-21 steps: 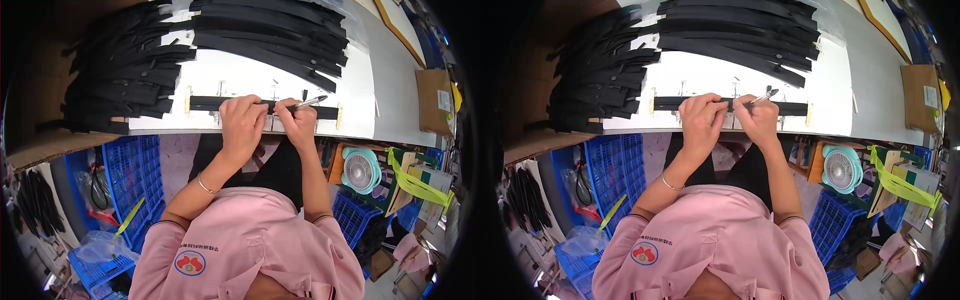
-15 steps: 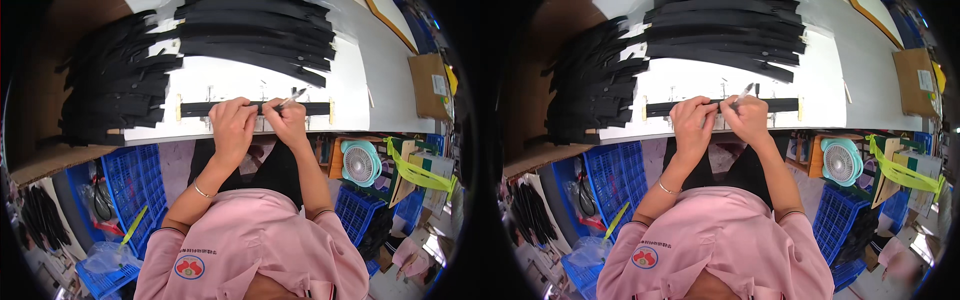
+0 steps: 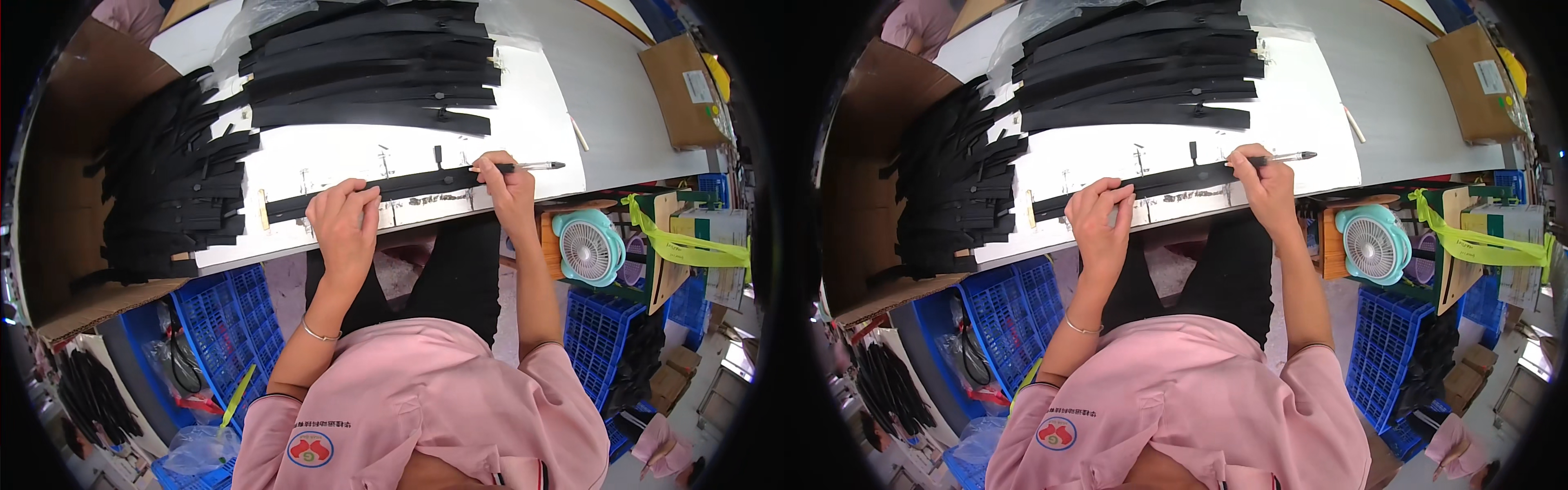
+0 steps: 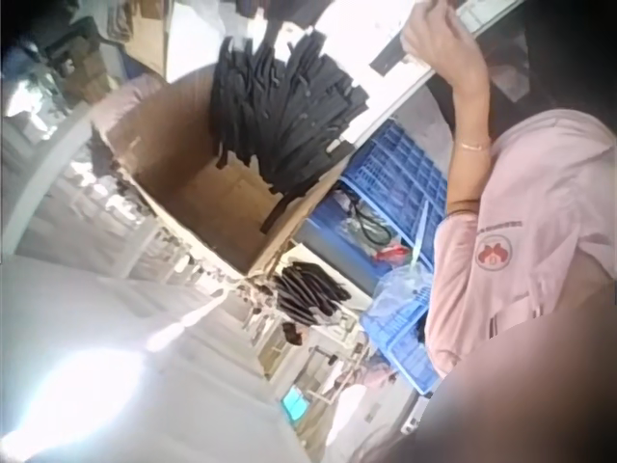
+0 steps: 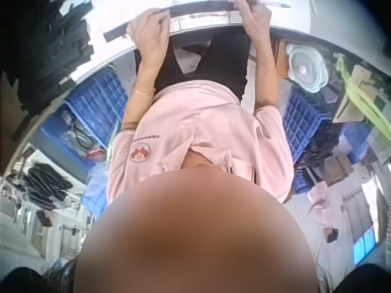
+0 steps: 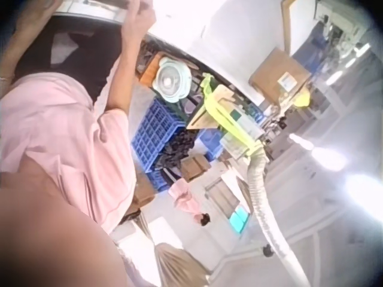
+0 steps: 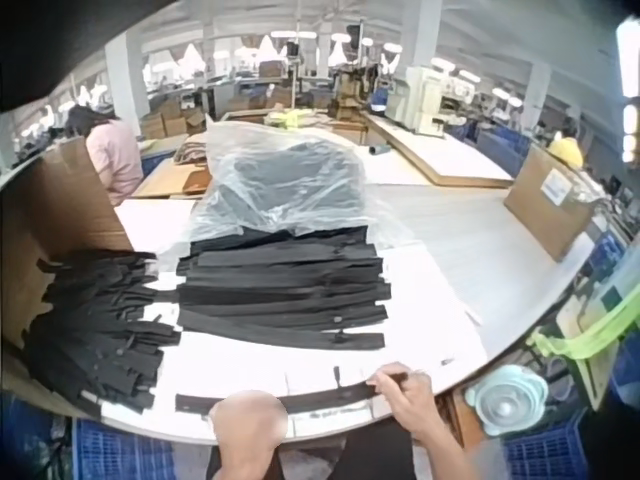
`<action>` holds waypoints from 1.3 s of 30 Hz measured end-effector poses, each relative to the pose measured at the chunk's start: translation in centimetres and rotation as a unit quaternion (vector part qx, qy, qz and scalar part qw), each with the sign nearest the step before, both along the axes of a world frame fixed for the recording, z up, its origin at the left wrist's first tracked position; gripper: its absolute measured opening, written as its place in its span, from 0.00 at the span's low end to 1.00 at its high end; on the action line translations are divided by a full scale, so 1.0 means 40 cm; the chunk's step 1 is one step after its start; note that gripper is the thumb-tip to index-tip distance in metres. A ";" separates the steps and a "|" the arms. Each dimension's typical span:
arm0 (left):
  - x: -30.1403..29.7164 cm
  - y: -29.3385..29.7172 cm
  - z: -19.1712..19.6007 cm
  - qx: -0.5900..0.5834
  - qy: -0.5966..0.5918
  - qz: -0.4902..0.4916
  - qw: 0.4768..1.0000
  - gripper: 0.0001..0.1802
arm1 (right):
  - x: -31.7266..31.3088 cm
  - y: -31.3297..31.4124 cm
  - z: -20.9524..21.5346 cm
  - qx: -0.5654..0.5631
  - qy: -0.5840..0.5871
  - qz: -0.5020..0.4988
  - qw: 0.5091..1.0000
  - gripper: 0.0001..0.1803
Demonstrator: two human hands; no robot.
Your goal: Marking black zippers using a white template and a pen.
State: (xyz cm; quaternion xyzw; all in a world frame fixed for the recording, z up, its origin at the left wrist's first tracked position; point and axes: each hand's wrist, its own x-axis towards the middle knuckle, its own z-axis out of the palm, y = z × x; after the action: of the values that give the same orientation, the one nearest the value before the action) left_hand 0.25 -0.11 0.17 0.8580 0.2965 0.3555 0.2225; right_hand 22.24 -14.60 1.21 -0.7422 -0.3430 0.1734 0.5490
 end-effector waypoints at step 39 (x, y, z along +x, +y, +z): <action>0.223 -0.095 -0.007 -0.001 -0.027 -0.121 0.992 0.09 | 0.016 -0.002 -0.030 0.046 -0.072 0.061 0.994 0.09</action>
State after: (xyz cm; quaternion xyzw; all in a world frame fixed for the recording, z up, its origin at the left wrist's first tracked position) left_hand 9.16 -3.90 -0.11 0.8775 0.1845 0.3488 0.2726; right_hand 22.87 -14.66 -0.01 -0.7041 -0.4342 0.1366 0.5449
